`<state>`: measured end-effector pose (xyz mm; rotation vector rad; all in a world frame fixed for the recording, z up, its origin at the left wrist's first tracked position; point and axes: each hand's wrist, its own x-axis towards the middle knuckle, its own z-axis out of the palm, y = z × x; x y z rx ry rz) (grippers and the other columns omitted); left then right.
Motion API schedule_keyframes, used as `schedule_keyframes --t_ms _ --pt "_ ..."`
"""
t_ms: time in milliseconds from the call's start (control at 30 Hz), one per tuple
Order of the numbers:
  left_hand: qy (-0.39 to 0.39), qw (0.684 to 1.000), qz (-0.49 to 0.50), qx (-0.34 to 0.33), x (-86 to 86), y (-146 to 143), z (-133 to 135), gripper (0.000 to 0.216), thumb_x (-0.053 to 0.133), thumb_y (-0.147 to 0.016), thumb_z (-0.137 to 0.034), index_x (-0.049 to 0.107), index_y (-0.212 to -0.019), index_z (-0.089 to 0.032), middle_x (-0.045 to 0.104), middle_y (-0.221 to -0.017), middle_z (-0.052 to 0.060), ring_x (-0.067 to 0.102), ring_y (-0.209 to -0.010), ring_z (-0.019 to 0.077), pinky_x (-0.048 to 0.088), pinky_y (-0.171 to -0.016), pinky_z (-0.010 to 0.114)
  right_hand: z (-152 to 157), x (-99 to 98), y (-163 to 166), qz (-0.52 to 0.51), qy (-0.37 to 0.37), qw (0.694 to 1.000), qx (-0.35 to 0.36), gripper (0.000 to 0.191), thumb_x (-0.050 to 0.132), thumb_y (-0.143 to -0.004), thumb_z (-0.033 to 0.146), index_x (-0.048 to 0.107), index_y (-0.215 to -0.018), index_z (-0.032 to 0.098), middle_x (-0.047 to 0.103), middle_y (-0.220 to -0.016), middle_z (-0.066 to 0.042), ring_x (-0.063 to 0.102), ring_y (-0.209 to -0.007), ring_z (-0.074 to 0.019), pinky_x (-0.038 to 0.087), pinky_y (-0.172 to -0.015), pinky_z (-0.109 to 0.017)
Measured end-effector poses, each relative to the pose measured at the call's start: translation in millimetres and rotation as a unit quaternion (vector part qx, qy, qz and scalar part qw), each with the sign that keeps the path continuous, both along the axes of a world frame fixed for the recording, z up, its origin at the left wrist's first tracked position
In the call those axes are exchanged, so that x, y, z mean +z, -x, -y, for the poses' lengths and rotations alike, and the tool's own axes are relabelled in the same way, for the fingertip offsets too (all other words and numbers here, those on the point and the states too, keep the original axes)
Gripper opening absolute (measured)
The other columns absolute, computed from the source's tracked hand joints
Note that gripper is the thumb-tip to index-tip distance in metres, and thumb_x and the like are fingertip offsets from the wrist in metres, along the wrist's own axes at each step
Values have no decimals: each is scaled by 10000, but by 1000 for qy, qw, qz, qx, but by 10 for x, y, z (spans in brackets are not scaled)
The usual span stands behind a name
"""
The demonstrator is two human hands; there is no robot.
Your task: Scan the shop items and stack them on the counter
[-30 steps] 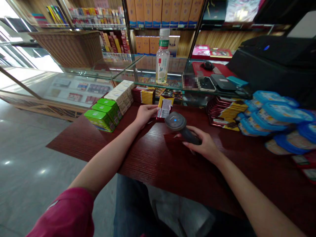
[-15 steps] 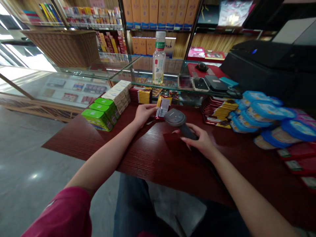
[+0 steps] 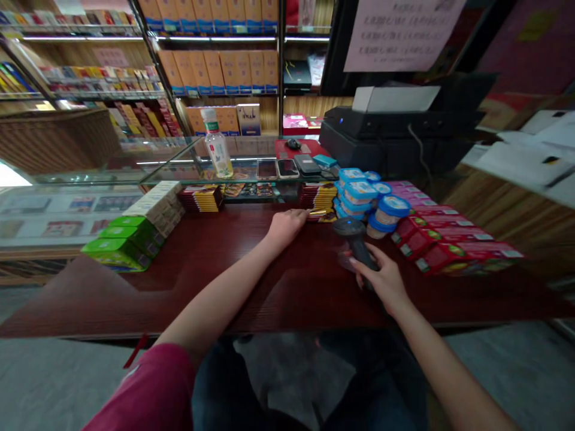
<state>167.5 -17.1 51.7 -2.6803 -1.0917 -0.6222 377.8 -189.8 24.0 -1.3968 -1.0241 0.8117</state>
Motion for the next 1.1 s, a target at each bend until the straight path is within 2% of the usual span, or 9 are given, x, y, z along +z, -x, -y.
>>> schedule_keyframes --t_ms 100,233,433,533,633,767,867,967,1100 --pt "-13 997 -78 -15 -48 -406 -24 336 491 -1043 -147 644 -1341 -168 744 -1241 137 732 -1119 217 585 -839 276 139 -14 -133 -30 4 999 10 559 863 -721 481 663 -1156 195 784 -1012 -96 532 -433 -98 465 -397 -266" --pt "-4 995 -98 4 -192 -694 -85 363 432 -1045 -108 629 -1349 -127 708 -1302 179 717 -1167 245 603 -893 333 105 -41 -180 -76 -16 997 19 522 863 -712 495 674 -1086 184 785 -1010 -102 513 -421 -83 441 -388 -257" --pt "12 999 -37 -22 -320 -607 -136 414 475 -1033 -135 579 -1433 -164 606 -1479 136 602 -1359 226 511 -1120 353 -71 -37 -105 -80 6 996 41 669 886 -665 560 638 -1157 181 774 -920 -79 513 -415 -89 445 -393 -261" --pt "-15 999 28 -19 -317 -185 -182 440 460 -1042 -180 547 -1472 -141 545 -1542 130 526 -1434 223 410 -1221 367 -192 33 44 -96 8 992 83 653 869 -707 558 618 -1191 199 751 -912 -47 517 -449 -81 447 -409 -241" --pt "-40 996 68 38 -287 539 -270 481 409 -1037 -160 509 -1507 -136 510 -1573 119 477 -1473 233 390 -1233 398 -379 123 295 -149 21 977 149 576 898 -711 478 616 -1142 219 684 -820 17 524 -510 -75 467 -444 -205" --pt "-47 986 80 136 -251 1668 -414 522 360 -1036 -148 440 -1549 -95 485 -1588 139 432 -1503 262 311 -1270 451 -698 215 752 -231 112 922 290 443 929 -686 352 613 -961 206 602 -764 40 581 -626 -99 591 -598 -250" --pt "-60 973 114 191 -259 2276 -548 569 334 -1020 -105 343 -1585 -48 331 -1673 149 266 -1582 256 254 -1298 452 -969 222 1132 -248 144 883 371 416 909 -708 300 619 -988 197 623 -829 11 625 -689 -128 611 -628 -282" --pt "-65 963 148 216 -290 2539 -730 600 315 -991 -51 317 -1591 -51 263 -1702 135 173 -1607 221 177 -1323 458 -1245 191 1477 -300 168 829 442 363 849 -758 344 602 -976 190 594 -793 19 574 -605 -103 544 -520 -221" --pt "-49 952 195 232 -338 2624 -946 532 370 -983 -62 511 -1489 -144 446 -1621 123 313 -1566 198 164 -1328 451 -1493 145 1777 -347 211 770 492 263 755 -813 338 555 -922 208 543 -733 53 313 -421 -34 253 -326 -144"
